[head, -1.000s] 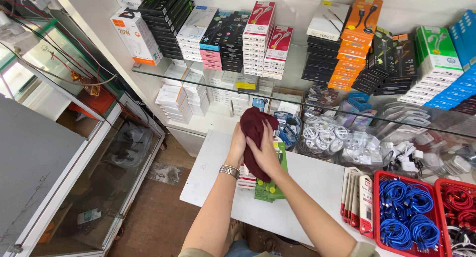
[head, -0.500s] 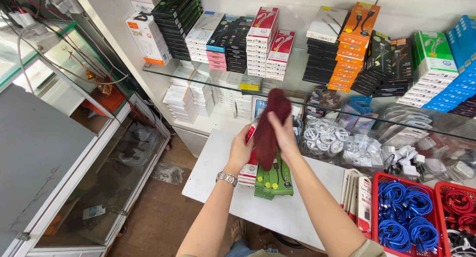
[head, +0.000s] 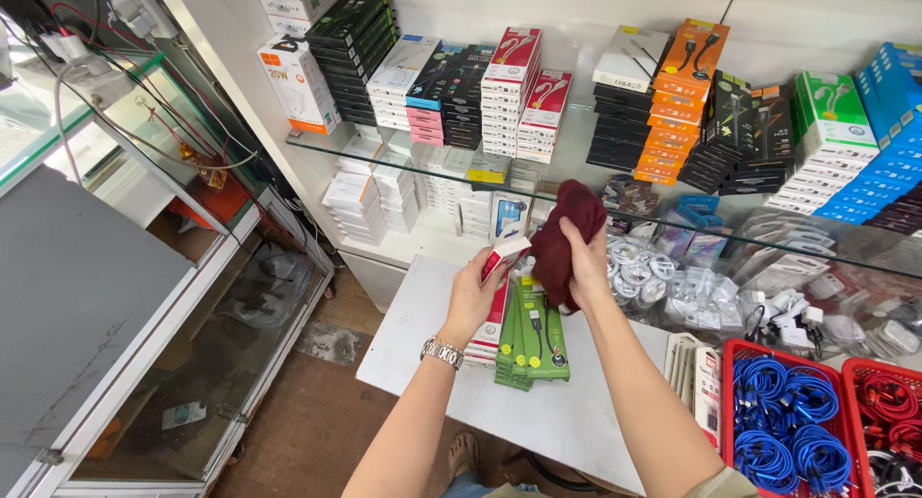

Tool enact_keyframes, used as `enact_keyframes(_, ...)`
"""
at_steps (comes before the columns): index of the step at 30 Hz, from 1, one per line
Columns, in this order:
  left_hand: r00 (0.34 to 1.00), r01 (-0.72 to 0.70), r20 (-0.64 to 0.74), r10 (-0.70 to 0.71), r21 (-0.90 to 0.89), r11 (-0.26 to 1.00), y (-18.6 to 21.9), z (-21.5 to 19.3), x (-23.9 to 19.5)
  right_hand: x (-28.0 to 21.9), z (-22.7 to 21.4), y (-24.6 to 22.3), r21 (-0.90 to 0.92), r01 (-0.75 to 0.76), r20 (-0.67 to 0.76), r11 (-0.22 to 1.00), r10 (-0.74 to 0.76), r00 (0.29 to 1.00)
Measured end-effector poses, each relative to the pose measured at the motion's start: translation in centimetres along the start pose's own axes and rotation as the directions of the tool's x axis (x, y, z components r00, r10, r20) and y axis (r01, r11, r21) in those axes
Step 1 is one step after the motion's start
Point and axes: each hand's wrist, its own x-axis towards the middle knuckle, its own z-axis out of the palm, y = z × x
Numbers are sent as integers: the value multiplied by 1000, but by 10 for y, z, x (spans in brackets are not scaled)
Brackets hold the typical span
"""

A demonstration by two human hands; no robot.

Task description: The person wipes the surfaces of various small product boxes with a maroon cloth and then places them onto a glass shelf. The person handles boxes of different colors and sizes, including red, green, orange, and black packaging, one at a time.

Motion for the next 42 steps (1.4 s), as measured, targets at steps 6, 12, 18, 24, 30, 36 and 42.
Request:
enact_keyframes(6,998,-62,-10,62,24,998,6,6,3,-13,25,7,-288,221,123,932,-193,973)
enact_keyframes(12,998,50,50,-32,-442,895,-7,3,16,3,21,-12,97,-118,81,988,110,991)
enact_keyframes(18,973,-24,-161,-165,-783,622,-10,-13,60,-37,22,44,-321,290,293,902,-197,936)
enact_keyframes(24,866,-101,-251,-432,-935,341,-20,-48,74,-50,3,22,-365,209,76,907,-195,978)
enact_keyframes(30,875,-67,-250,-414,-910,409,-28,33,52,-47,48,21,-823,527,386,211,-473,792)
enact_keyframes(36,876,-24,-137,-462,-970,242,-50,-14,57,-46,5,3,-457,138,-34,878,-173,984)
enact_keyframes(42,874,271,-159,-459,-624,733,-57,47,49,-22,-7,0,353,-526,208,774,483,850)
